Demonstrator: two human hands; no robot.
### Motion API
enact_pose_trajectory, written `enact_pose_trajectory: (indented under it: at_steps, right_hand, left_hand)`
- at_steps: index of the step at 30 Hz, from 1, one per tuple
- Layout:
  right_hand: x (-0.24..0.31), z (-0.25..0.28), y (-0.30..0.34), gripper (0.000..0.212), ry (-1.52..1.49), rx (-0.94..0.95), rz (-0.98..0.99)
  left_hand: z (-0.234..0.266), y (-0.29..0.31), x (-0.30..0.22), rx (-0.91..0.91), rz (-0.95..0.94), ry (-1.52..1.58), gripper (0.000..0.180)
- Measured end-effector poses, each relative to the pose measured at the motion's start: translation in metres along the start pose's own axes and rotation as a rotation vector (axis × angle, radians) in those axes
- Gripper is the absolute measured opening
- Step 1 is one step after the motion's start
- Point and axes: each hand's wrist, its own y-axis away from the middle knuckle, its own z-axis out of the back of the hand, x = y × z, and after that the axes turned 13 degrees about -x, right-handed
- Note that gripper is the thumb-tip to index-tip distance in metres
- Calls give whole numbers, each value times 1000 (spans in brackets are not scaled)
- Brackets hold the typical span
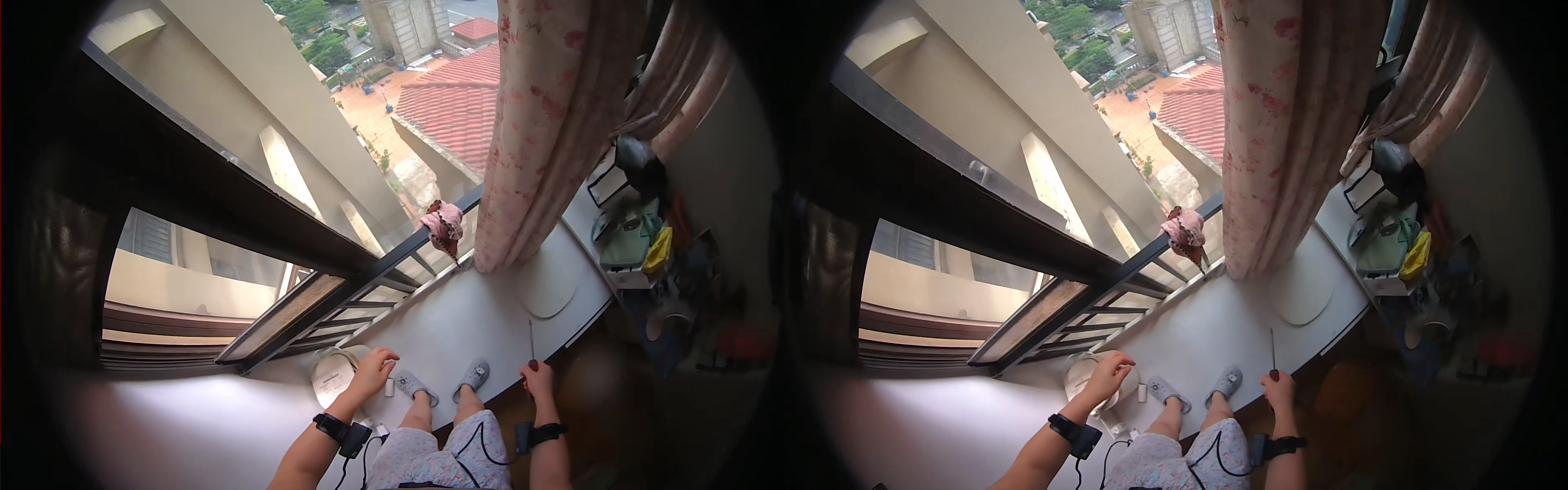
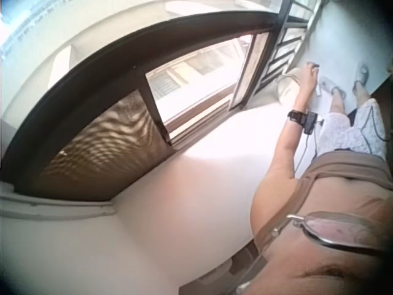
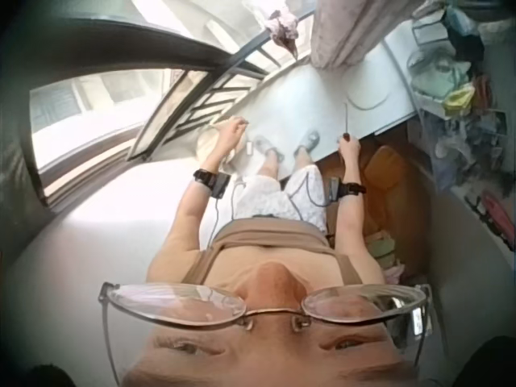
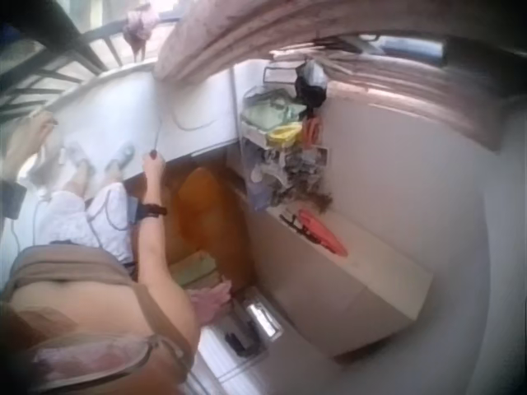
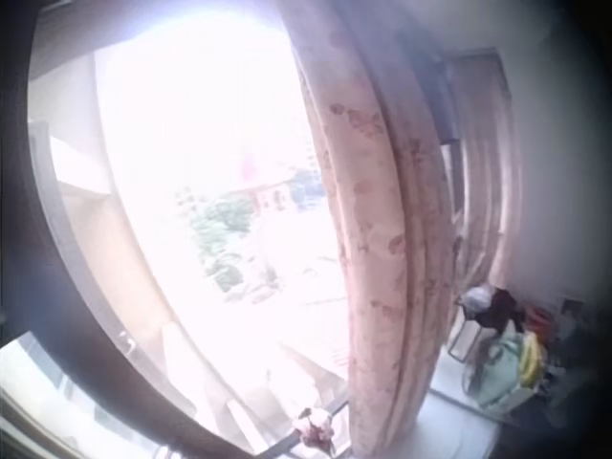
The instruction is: Using a screwdriver to repair or reinstall a mesh window screen on a frame.
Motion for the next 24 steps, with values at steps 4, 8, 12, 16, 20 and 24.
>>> enact_pose_trajectory:
  at_steps: [4, 8, 12, 16, 20, 24]
  right_hand:
    - [1, 18, -25, 9, 31, 20, 13]
    - [7, 20, -33, 9, 6, 14, 55]
    - [13, 12, -29, 10, 80, 61, 60]
    - [15, -3, -23, 10, 76, 120, 49]
    - [33, -33, -14, 11, 133, 205, 119]
    - [72, -66, 1, 12, 103, 313, 208]
  left_hand:
    - [-12, 9, 1, -40, -4, -34, 17]
    - [-8, 18, -2, -35, 56, -37, 18]
    - [-9, 28, -3, -54, 137, -3, 21]
    - [-5, 39, 2, -46, 169, -4, 23]
    - [2, 53, 18, -103, 218, -5, 25]
    - [15, 59, 31, -220, 244, 36, 25]
